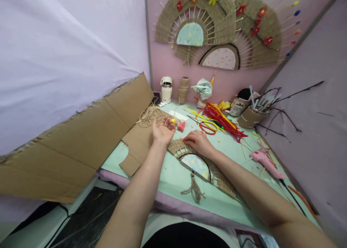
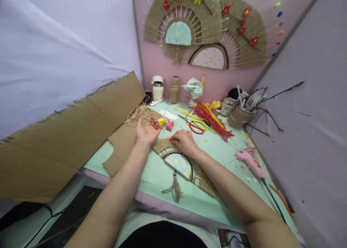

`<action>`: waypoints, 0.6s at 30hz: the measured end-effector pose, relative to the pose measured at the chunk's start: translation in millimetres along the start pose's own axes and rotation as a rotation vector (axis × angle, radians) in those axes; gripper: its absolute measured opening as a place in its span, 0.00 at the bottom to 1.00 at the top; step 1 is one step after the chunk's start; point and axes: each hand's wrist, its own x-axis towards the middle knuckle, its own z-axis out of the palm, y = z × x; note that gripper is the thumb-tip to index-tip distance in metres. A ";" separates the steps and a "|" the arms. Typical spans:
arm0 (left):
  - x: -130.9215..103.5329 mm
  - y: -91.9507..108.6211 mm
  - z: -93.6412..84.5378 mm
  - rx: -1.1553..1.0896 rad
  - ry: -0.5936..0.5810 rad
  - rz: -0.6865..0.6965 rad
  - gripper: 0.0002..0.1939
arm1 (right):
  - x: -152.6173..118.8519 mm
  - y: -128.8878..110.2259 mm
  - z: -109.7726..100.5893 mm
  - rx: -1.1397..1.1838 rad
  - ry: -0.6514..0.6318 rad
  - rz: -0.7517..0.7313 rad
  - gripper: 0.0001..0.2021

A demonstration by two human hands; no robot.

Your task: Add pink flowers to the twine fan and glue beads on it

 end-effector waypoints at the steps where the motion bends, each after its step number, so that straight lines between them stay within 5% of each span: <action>1: 0.0 0.1 0.2 0.003 0.004 0.001 0.20 | -0.1 -0.4 -0.5 0.010 0.000 0.007 0.04; 18: 0.0 0.4 0.9 -0.006 0.005 0.004 0.16 | -7.3 -4.6 -6.8 -0.183 0.013 -0.120 0.09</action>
